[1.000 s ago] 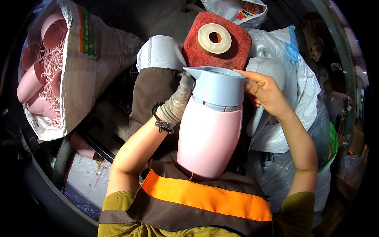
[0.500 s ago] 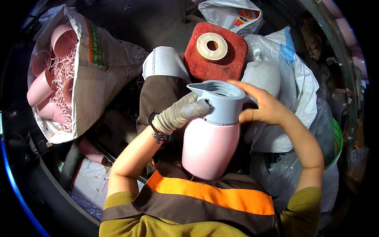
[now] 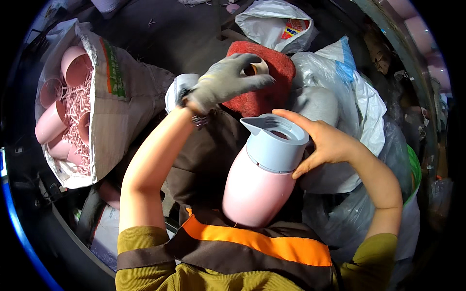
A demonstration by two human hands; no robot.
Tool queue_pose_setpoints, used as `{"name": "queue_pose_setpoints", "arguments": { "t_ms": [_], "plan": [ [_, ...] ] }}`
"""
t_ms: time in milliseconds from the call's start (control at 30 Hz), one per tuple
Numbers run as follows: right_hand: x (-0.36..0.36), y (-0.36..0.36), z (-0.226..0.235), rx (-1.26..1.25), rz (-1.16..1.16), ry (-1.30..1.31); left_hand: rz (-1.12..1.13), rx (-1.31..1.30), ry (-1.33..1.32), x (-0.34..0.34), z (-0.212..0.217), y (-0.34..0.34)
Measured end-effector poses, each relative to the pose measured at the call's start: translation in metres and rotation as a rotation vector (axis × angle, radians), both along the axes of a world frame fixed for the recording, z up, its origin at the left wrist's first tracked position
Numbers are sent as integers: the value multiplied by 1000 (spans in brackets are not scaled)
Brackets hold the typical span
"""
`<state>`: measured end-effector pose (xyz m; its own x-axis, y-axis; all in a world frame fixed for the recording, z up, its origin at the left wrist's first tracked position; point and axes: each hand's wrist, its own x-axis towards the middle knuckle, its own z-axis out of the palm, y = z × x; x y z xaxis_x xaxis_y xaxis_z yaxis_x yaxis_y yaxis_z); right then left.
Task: The person assembles pink kettles by hand, attaching grey lids and bases to the main bodies.
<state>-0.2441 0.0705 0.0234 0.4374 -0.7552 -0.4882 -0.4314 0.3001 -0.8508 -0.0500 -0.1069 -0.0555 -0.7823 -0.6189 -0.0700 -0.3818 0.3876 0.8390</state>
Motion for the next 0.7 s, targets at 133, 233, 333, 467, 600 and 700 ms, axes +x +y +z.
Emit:
{"name": "queue_pose_setpoints", "arguments": {
  "t_ms": [133,233,333,467,600,700],
  "plan": [
    [-4,7,1,-37,-42,-22,-106,-668,-641,-53,-26,11],
    [-13,17,0,-67,-119,-28,-51,-635,-618,-62,-41,4],
    [-22,18,15,-133,-177,24,11,-541,-526,-46,-35,-7],
    [-55,-2,49,-582,-380,54,283,-452,-188,-8,-40,-40],
    [-34,-58,40,-861,-409,359,484,-289,90,43,12,-73],
    [-36,-78,11,-819,-339,603,394,-216,297,48,70,-63]
  ]
}}
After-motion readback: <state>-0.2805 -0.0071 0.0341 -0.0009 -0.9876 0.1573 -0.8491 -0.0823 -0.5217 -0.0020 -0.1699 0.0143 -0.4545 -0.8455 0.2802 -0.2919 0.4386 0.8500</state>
